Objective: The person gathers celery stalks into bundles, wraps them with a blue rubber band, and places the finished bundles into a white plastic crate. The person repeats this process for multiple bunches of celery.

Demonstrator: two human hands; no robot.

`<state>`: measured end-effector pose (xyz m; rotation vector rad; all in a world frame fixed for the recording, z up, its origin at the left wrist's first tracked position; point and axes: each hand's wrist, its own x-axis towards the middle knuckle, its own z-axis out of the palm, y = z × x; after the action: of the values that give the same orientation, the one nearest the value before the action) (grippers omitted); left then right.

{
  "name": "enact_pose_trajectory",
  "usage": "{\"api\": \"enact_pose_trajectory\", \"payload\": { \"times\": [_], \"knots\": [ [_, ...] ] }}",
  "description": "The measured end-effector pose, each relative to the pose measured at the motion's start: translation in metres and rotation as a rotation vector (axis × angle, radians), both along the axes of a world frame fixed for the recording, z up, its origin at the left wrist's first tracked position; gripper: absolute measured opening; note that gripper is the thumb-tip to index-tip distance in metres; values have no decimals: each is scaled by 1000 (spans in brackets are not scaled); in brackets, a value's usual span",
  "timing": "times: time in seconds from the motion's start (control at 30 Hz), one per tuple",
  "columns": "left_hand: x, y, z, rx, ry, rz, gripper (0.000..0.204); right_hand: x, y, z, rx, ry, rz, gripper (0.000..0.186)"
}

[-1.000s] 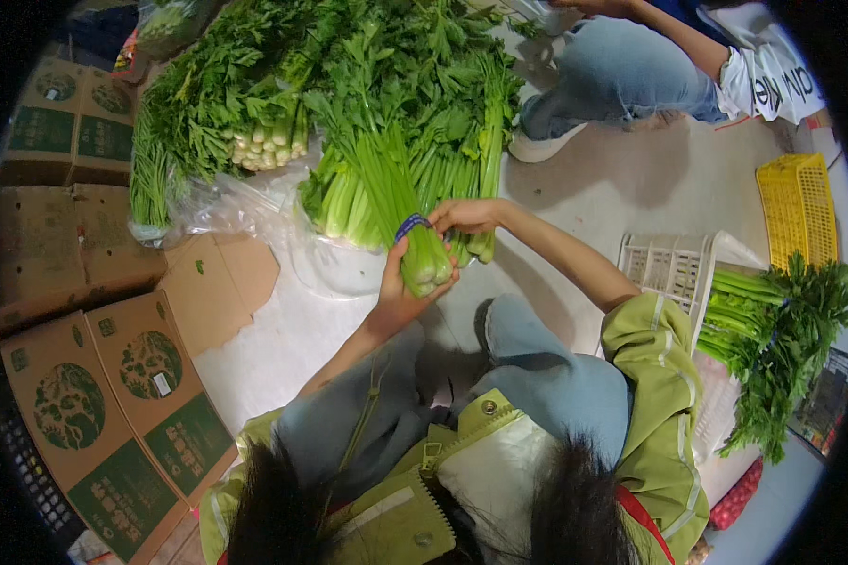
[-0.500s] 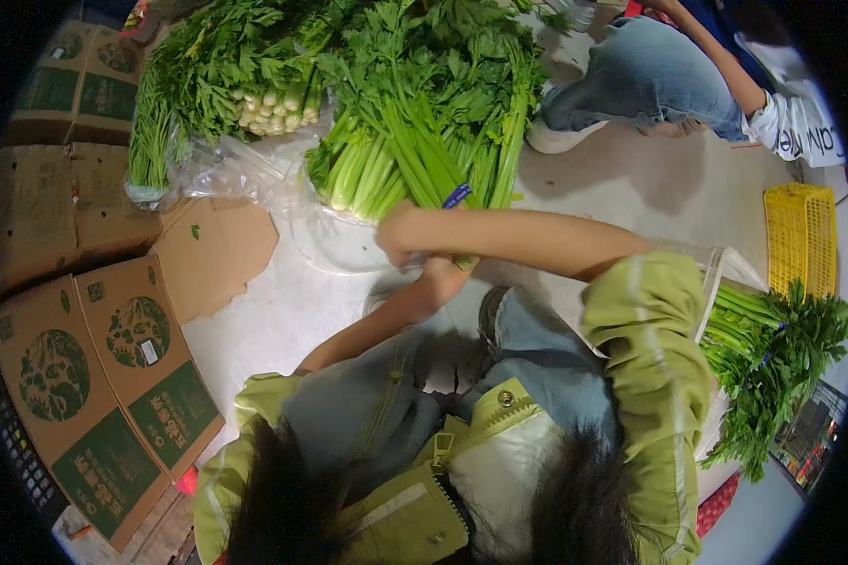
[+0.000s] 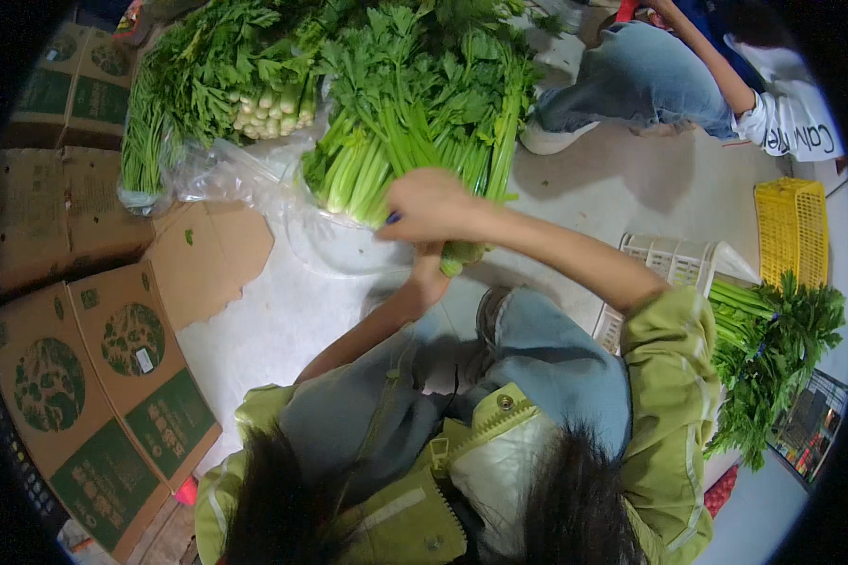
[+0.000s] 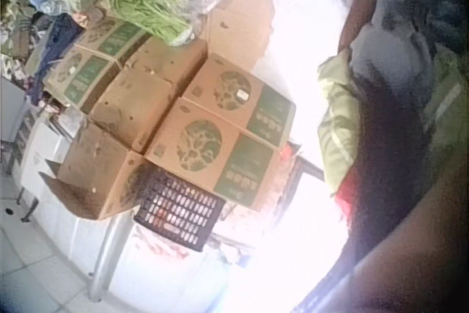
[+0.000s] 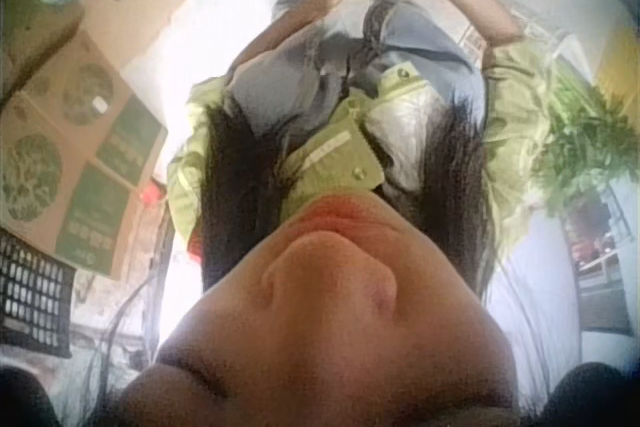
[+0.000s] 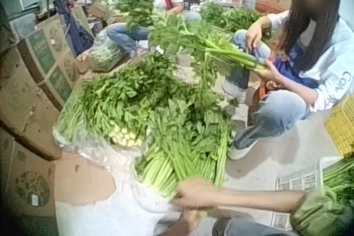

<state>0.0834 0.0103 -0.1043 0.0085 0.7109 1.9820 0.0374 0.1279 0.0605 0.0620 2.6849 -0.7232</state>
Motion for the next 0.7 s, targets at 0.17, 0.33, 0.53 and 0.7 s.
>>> {"api": "enact_pose_trajectory", "payload": {
  "times": [0.17, 0.33, 0.53, 0.7],
  "knots": [
    [-28, 3, 33, -194, -160, -192, 36, 58, 68, 12, -38, -14, -273, 41],
    [-32, 2, 40, -176, -167, -198, 40, 81, 91, -34, -91, -99, -350, 39],
    [-42, -8, 29, -101, -230, -349, 45, 76, 90, -97, -711, -122, -435, 28],
    [-55, -15, 18, -111, -3, -366, 42, 66, 77, -114, -856, -323, -480, 29]
  ]
}}
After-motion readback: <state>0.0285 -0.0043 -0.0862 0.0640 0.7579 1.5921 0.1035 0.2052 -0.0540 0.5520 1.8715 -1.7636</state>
